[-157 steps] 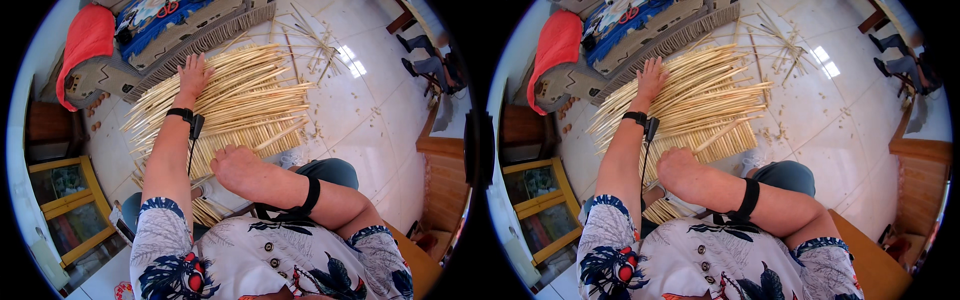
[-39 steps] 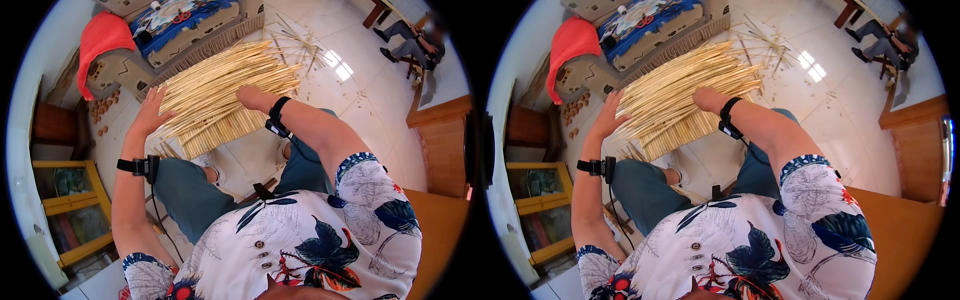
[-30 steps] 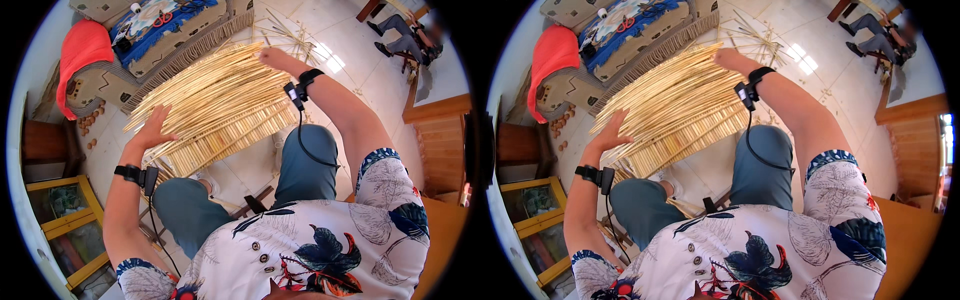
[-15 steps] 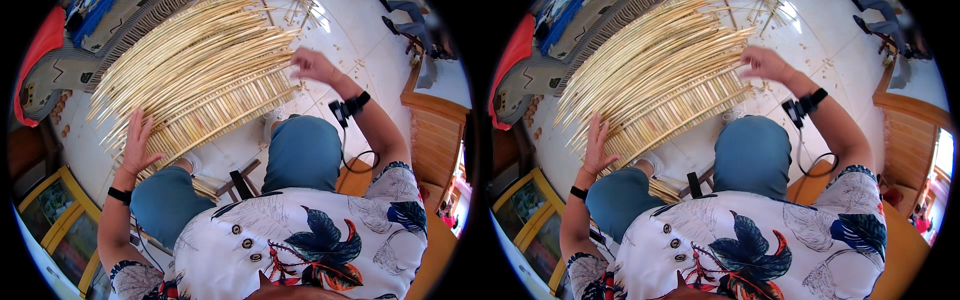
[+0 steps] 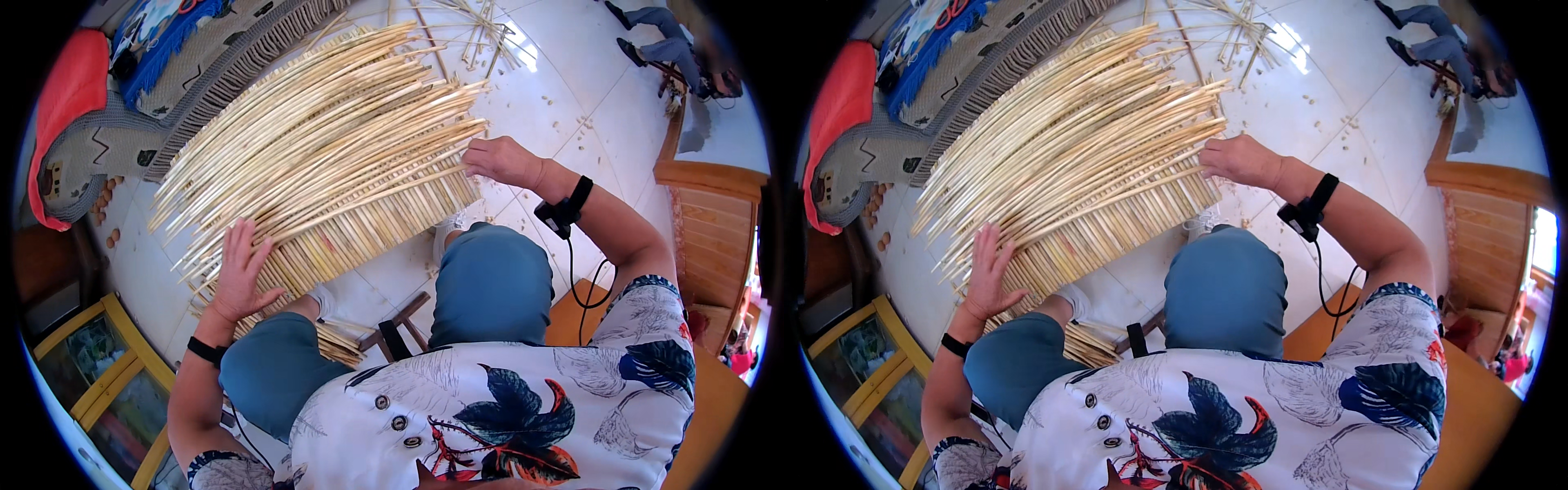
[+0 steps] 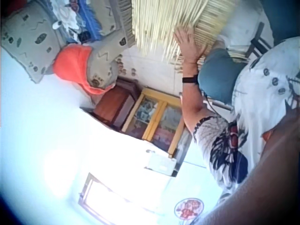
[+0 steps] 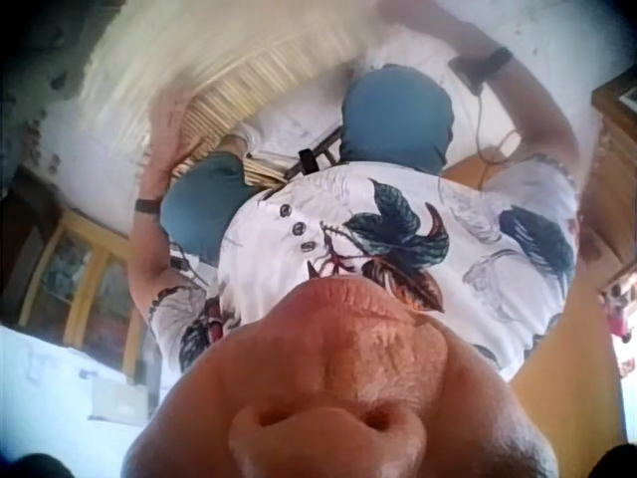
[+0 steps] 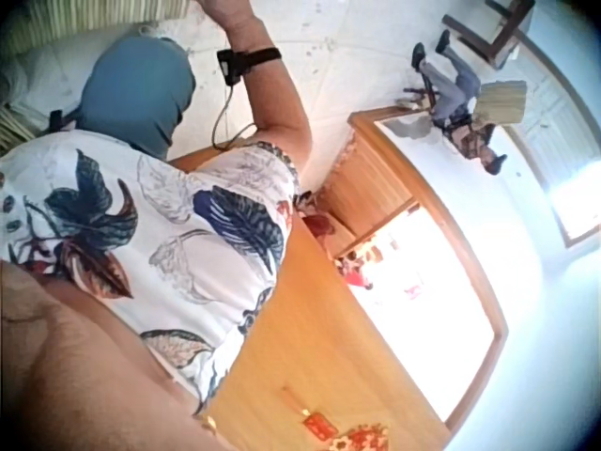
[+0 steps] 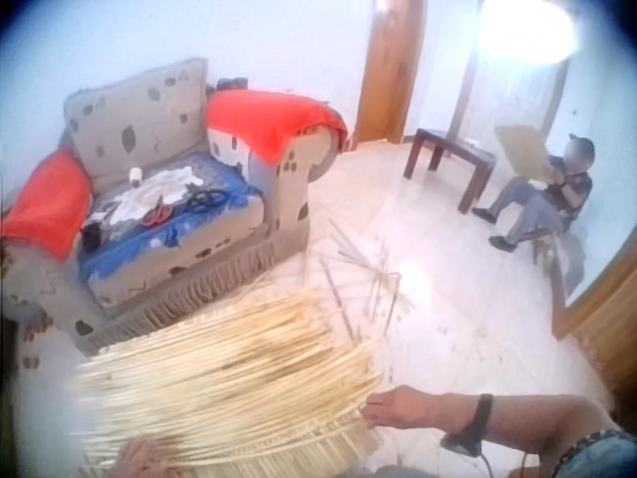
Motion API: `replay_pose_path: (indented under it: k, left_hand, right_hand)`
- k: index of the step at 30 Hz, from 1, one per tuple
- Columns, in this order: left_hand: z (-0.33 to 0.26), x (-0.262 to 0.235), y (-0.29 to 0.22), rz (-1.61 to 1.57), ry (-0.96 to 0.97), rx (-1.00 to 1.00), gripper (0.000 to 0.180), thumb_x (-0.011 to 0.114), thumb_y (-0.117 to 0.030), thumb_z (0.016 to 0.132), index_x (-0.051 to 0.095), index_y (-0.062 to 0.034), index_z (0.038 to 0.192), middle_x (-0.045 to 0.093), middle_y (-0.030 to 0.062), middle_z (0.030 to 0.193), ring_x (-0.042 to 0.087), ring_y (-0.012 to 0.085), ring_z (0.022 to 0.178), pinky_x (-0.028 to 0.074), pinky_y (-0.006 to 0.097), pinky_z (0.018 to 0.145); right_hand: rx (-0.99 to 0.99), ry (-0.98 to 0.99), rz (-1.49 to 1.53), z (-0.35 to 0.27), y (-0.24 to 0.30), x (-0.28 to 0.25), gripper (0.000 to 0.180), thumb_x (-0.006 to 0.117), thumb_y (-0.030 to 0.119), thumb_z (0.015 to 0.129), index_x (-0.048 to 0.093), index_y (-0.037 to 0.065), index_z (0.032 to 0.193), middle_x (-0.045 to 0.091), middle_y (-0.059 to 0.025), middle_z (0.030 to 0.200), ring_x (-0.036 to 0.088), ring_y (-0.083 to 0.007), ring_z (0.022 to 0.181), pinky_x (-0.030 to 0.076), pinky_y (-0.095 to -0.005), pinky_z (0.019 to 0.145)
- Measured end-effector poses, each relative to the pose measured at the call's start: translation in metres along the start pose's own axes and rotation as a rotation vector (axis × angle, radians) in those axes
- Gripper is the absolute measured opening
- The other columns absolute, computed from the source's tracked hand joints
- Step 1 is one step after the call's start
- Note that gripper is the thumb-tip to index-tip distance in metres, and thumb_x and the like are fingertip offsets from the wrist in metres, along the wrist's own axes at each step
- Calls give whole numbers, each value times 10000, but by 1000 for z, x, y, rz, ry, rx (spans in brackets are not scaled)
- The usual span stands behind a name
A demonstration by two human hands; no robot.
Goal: The person sits on the floor and weaves thin bamboo strips into a mat. They repeatedly insert strips, align them, and press the mat flat to maintain even spacing.
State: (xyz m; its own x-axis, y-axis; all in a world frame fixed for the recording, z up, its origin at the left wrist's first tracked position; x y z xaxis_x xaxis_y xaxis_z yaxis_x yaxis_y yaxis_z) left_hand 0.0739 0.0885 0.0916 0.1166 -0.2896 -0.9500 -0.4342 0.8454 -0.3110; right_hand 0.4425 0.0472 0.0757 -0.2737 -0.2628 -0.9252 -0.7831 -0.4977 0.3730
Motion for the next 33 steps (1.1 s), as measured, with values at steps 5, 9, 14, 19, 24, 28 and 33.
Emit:
replay_pose_path:
  k: [5,9,14,19,24,28,33]
  left_hand:
    - [61,-64,13,31,-198,-101,694,579,-389,816,308,-71,1370,207,228,1426,185,423,1316,165,504,1065]
    - [129,-67,31,3,-285,-243,606,524,-326,874,302,-61,1372,231,234,1415,194,398,1319,178,475,1068]
    - [205,-27,49,59,-339,-320,602,482,-361,895,283,-64,1379,249,226,1412,182,366,1331,153,465,1078]
    - [221,-3,110,296,-263,-479,634,401,-455,904,256,-77,1391,229,203,1432,162,346,1343,122,482,1082]
    - [211,7,150,274,-205,-594,606,346,-445,927,234,-84,1401,250,204,1423,179,357,1336,120,508,1069]
    - [214,8,142,258,-231,-542,608,338,-451,930,237,-78,1399,275,212,1408,193,384,1323,117,517,1066]
    - [212,9,138,259,-285,-506,628,356,-475,917,268,-62,1381,290,216,1397,202,391,1316,124,513,1066]
  right_hand:
    - [22,1,-22,14,4,-1,218,579,277,801,464,101,856,515,-79,792,583,-265,705,496,-367,600]
    - [143,18,-74,14,7,-1,284,604,308,775,462,91,890,547,-102,810,597,-286,674,500,-374,560]
    - [252,-167,-118,14,-2,-37,282,618,336,791,487,86,803,565,-110,766,590,-289,621,487,-365,517]
    - [475,-661,214,38,-93,-99,324,567,274,863,526,57,1101,581,-148,982,615,-278,816,499,-343,693]
    - [601,-816,411,89,-218,-75,602,449,443,889,424,-44,1242,499,-248,1213,489,-323,1126,361,-386,962]
    - [691,-727,582,132,-233,-52,713,360,527,890,392,-80,1263,455,-270,1261,434,-352,1180,301,-394,1007]
    - [745,-439,928,165,-190,-29,754,355,594,869,312,11,1345,315,-206,1381,284,-327,1282,228,-428,1040]
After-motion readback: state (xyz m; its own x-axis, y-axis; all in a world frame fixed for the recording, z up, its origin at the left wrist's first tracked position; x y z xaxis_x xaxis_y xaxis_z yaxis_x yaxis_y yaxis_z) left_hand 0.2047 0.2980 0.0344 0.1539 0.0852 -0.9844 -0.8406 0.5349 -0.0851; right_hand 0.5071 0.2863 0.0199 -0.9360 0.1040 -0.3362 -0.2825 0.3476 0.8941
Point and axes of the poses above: each hand's wrist, its own z-axis towards the middle knuckle, its own x-axis out of the palm, y = z × x, the point moved 9 cm from there along z, towards the middle knuckle
